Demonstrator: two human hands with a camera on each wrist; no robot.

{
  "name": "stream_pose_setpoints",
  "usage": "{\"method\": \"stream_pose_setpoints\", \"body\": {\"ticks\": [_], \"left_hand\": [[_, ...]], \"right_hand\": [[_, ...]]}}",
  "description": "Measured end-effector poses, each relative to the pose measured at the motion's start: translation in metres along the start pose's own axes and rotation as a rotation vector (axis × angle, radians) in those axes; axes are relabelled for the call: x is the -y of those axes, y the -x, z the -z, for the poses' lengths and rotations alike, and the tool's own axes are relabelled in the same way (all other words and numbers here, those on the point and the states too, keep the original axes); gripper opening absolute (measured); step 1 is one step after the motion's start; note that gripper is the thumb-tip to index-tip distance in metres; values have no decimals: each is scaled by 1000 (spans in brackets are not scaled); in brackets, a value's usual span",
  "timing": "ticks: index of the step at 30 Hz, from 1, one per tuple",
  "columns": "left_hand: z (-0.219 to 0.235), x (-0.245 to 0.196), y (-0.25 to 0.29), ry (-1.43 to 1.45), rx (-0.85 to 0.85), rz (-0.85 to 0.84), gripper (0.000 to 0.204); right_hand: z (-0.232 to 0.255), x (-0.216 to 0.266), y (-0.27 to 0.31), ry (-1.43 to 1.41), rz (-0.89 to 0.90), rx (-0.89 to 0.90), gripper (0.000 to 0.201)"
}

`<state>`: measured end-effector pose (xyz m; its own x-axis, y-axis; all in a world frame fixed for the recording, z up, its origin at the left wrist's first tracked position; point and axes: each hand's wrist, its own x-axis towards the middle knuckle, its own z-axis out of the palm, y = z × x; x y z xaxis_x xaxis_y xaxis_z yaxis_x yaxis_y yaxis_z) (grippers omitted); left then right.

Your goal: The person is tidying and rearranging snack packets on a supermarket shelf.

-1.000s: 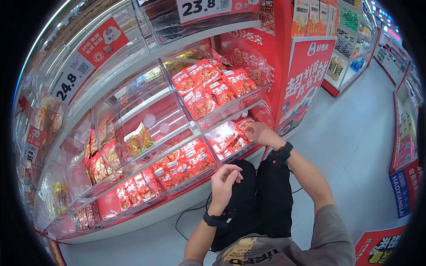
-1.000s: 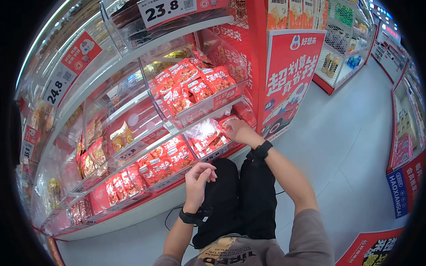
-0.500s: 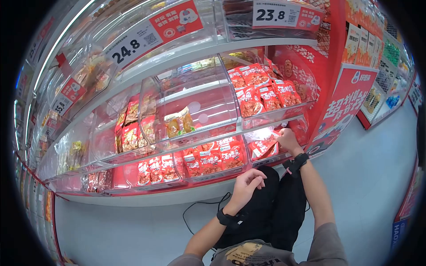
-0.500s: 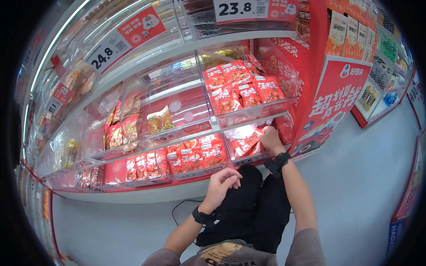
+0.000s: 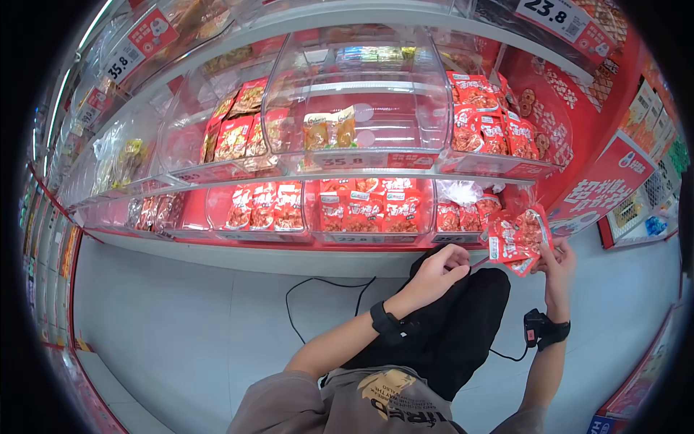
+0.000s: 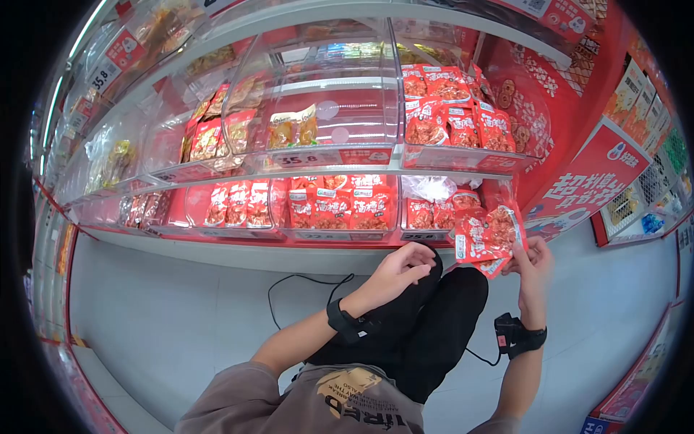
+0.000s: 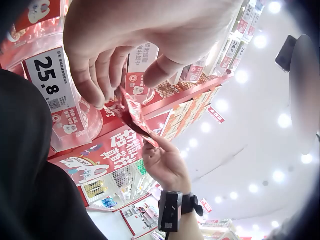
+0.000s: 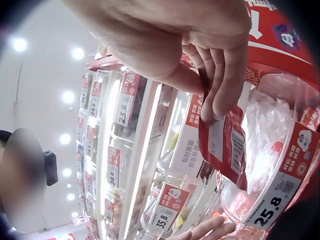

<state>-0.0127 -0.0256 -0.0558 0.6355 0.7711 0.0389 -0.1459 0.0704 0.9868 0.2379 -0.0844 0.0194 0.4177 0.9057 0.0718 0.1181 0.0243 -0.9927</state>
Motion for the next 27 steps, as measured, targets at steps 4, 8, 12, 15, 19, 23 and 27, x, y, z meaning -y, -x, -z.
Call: {"method": "stream_pose_setpoints", "body": {"ticks": [4, 8, 12, 15, 19, 23, 27], "left_hand": [[-14, -4, 1, 59, -48, -95, 67], [-10, -28, 11, 440, 252, 26, 68], [-7, -33, 24, 595, 197, 50, 53], [6, -28, 31, 543, 97, 72, 45], [20, -24, 40, 460, -72, 11, 37], [37, -23, 48, 317, -248, -54, 29], [49, -16, 54, 331, -319, -35, 26]], "right_hand": [[4, 16, 35, -47, 27, 93, 9], [-1, 12, 51, -107, 20, 177, 8], [-17, -4, 54, -140, -10, 194, 8], [-33, -8, 57, -163, -40, 274, 7], [-52, -3, 60, -204, -79, 425, 14], [-73, 4, 61, -111, -209, 567, 29], [-70, -15, 53, -72, -208, 720, 29]]}}
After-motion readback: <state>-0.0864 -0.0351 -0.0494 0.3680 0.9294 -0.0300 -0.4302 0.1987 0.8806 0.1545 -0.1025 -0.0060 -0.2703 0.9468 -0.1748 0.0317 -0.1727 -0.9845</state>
